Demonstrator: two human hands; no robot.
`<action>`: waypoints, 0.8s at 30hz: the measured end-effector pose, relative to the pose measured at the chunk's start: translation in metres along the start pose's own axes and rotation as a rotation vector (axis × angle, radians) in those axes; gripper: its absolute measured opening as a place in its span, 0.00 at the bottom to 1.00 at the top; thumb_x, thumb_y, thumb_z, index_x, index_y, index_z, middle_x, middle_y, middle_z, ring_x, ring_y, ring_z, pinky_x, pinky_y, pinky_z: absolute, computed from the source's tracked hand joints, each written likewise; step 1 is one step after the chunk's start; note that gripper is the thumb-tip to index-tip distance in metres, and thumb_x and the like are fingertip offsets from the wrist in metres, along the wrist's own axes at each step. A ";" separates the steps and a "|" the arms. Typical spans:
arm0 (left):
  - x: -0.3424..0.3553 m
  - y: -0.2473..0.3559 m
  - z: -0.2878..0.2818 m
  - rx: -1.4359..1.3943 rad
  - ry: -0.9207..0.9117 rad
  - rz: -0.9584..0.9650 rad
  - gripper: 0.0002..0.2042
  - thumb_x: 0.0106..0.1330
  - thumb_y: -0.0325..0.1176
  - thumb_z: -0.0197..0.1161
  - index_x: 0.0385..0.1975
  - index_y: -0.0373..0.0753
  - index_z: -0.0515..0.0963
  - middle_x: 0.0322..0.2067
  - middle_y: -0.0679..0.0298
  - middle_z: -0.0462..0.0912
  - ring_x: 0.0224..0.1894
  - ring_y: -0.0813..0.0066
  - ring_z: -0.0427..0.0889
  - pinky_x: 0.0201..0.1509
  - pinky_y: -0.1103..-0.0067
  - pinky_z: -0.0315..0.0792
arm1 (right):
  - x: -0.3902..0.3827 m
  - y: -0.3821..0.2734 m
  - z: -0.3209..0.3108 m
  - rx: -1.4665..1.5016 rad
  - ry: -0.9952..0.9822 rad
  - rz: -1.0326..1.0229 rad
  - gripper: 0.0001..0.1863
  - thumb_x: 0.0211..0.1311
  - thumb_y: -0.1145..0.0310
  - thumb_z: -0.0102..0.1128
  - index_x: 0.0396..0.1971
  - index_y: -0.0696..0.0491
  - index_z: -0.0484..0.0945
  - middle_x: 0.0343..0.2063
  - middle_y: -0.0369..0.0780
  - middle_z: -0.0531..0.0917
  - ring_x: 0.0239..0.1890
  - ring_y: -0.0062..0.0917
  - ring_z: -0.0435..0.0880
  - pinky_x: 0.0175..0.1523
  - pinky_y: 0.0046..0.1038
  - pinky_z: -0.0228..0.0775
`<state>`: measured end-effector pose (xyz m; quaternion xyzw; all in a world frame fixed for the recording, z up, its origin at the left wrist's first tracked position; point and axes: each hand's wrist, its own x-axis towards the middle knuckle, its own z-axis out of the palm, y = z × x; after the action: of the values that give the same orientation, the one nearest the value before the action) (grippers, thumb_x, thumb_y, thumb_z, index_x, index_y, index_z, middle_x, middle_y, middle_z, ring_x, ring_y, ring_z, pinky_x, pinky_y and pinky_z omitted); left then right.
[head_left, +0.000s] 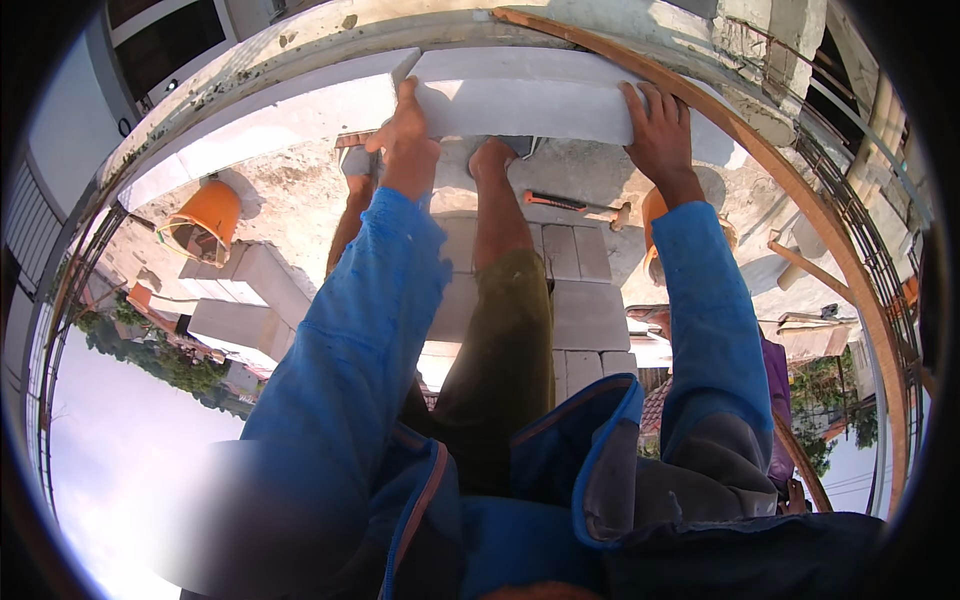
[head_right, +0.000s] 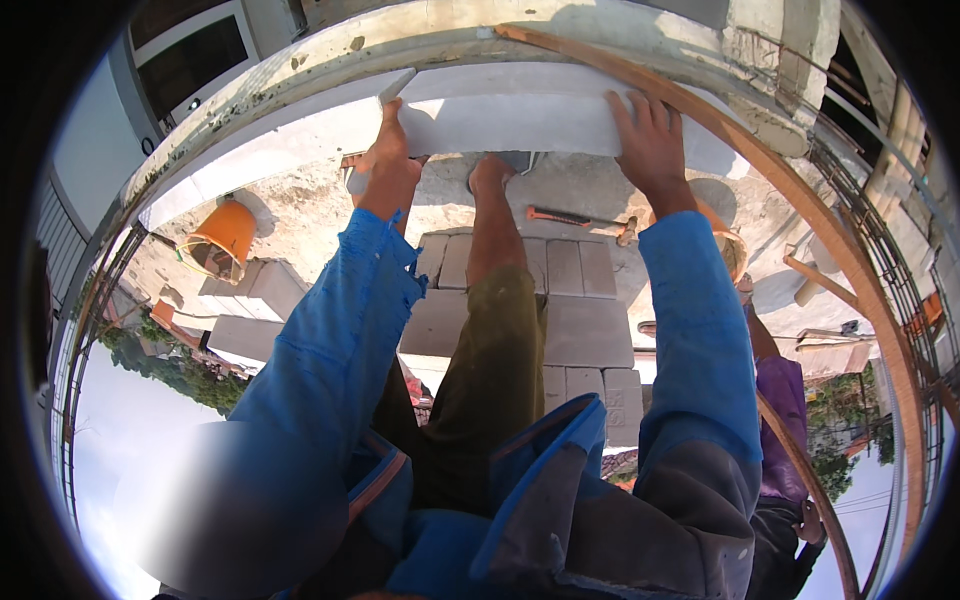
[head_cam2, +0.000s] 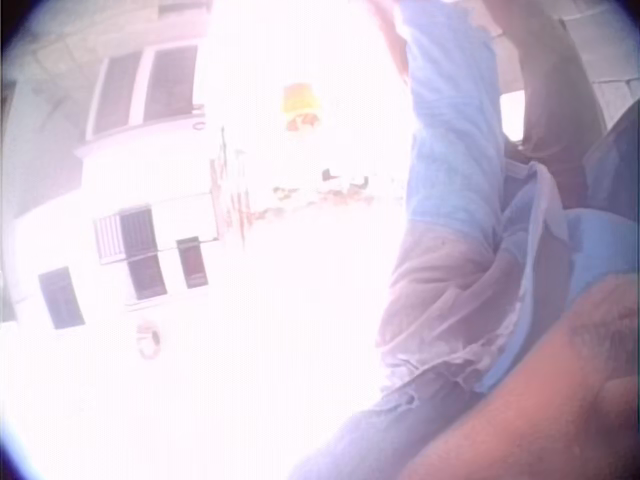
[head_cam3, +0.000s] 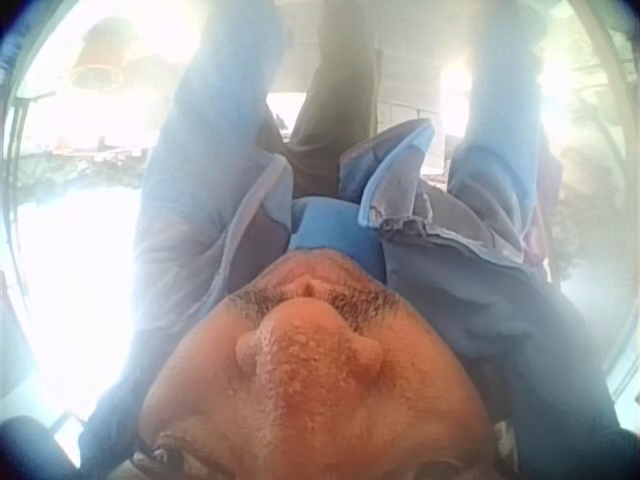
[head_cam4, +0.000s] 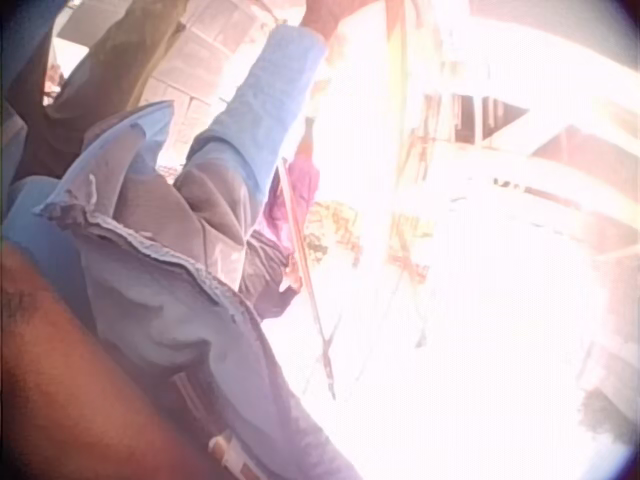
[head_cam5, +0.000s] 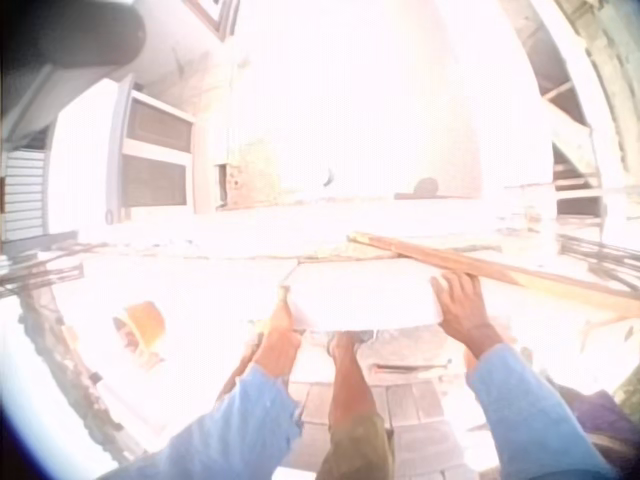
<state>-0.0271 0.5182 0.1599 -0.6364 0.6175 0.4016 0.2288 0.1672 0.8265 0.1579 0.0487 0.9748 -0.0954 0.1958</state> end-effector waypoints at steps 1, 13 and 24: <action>-0.005 0.000 0.004 0.019 -0.018 0.001 0.43 0.66 0.56 0.72 0.74 0.42 0.58 0.68 0.53 0.71 0.68 0.51 0.76 0.73 0.47 0.70 | -0.002 0.002 0.003 0.001 -0.006 0.006 0.56 0.43 0.68 0.84 0.76 0.38 0.66 0.68 0.41 0.74 0.73 0.41 0.70 0.77 0.53 0.58; 0.039 0.009 -0.004 0.075 -0.261 -0.022 0.41 0.70 0.59 0.66 0.78 0.45 0.62 0.73 0.55 0.69 0.74 0.50 0.71 0.77 0.45 0.63 | 0.011 -0.010 -0.001 0.013 -0.047 0.019 0.53 0.46 0.68 0.82 0.77 0.38 0.66 0.68 0.40 0.74 0.73 0.39 0.69 0.78 0.53 0.55; 0.024 0.013 -0.050 -0.066 -0.123 0.052 0.42 0.74 0.49 0.63 0.78 0.43 0.45 0.73 0.41 0.59 0.64 0.26 0.74 0.60 0.40 0.83 | 0.008 -0.028 0.003 -0.094 -0.126 0.194 0.47 0.57 0.73 0.69 0.77 0.28 0.65 0.71 0.35 0.71 0.78 0.33 0.64 0.75 0.70 0.47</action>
<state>-0.0305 0.4626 0.1721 -0.6016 0.6049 0.4660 0.2345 0.1576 0.7992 0.1564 0.1274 0.9547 -0.0329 0.2670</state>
